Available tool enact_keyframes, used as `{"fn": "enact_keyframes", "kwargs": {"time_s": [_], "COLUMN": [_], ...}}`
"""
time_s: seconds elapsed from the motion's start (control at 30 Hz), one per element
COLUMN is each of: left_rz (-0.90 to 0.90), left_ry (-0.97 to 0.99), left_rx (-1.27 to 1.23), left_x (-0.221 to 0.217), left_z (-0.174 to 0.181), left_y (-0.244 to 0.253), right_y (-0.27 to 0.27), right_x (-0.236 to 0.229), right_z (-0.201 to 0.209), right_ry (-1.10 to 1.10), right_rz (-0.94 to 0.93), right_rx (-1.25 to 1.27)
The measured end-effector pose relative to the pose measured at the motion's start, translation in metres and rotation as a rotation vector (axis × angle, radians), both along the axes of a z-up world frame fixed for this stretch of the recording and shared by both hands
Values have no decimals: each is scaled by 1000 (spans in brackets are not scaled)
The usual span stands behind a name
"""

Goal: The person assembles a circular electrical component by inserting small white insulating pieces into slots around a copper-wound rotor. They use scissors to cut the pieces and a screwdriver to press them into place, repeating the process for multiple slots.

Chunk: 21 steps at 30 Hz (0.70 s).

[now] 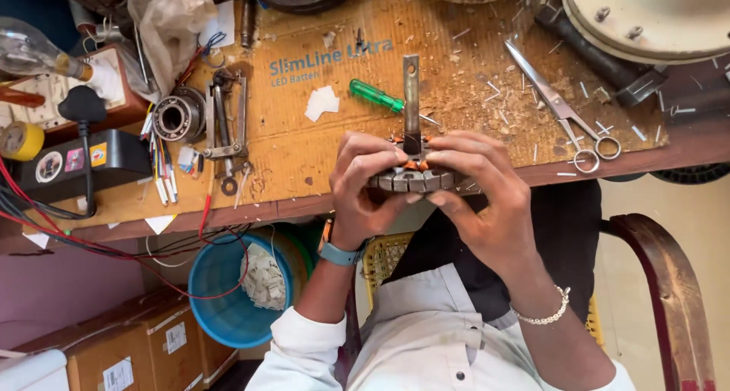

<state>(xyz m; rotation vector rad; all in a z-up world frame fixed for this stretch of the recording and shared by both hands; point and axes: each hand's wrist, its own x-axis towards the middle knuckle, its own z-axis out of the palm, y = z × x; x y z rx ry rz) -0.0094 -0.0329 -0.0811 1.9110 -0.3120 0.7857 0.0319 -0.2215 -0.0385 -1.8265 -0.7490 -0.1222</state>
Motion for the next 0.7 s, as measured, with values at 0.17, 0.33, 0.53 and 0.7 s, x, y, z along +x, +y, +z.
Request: {"fn": "enact_keyframes", "kwargs": {"time_s": [0.17, 0.33, 0.53, 0.7], "left_rz": [-3, -16, 5, 31], "left_ry": [18, 51, 38, 13], "left_rx": [21, -92, 4, 42], "left_x": [-4, -4, -5, -6], "left_z": [-6, -7, -5, -4], "left_y": [3, 0, 2, 0], "right_y": [-3, 1, 4, 7], "right_x": [1, -2, -4, -9], "right_z": [-4, -5, -7, -4], "right_ry": [3, -34, -73, -88], "right_rz": [22, -4, -39, -90], "right_rx": [-14, -14, -21, -30]}}
